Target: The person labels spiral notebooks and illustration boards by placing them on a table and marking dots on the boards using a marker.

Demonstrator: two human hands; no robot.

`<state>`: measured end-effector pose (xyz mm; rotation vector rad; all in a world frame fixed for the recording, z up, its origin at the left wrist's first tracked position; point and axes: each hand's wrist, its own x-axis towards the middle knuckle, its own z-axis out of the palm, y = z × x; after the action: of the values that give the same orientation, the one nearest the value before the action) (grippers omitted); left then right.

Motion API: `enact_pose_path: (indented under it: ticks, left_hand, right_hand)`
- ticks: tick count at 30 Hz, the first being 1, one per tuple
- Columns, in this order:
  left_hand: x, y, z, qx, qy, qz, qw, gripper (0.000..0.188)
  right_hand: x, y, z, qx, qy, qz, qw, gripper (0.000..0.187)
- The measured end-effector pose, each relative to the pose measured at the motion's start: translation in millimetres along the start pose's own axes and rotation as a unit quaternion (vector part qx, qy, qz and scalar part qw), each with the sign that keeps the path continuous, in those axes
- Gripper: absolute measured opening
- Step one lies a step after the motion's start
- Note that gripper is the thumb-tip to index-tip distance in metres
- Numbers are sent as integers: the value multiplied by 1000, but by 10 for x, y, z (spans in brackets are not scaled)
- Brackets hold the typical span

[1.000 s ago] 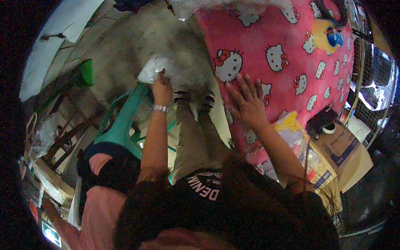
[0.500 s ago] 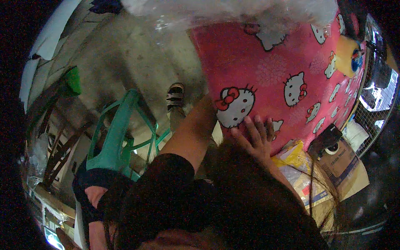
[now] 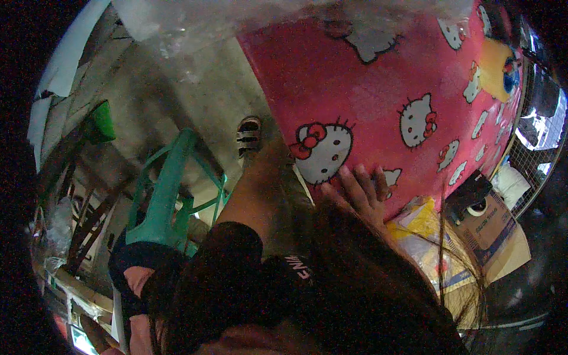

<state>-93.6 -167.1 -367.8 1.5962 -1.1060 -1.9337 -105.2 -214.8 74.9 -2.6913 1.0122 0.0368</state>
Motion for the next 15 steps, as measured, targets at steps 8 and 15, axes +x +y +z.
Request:
enact_pose_path:
  ticks: [8, 15]
  left_hand:
    - [-1275, 387, -976, -152, 131, -48, 979, 38]
    - [-2289, 908, -1980, -80, 388, -4, 918, 29]
  right_hand:
    - [-21, -7, -89, 55, -31, 52, 997, 58]
    - [-5, 73, -177, 96, 69, -12, 993, 54]
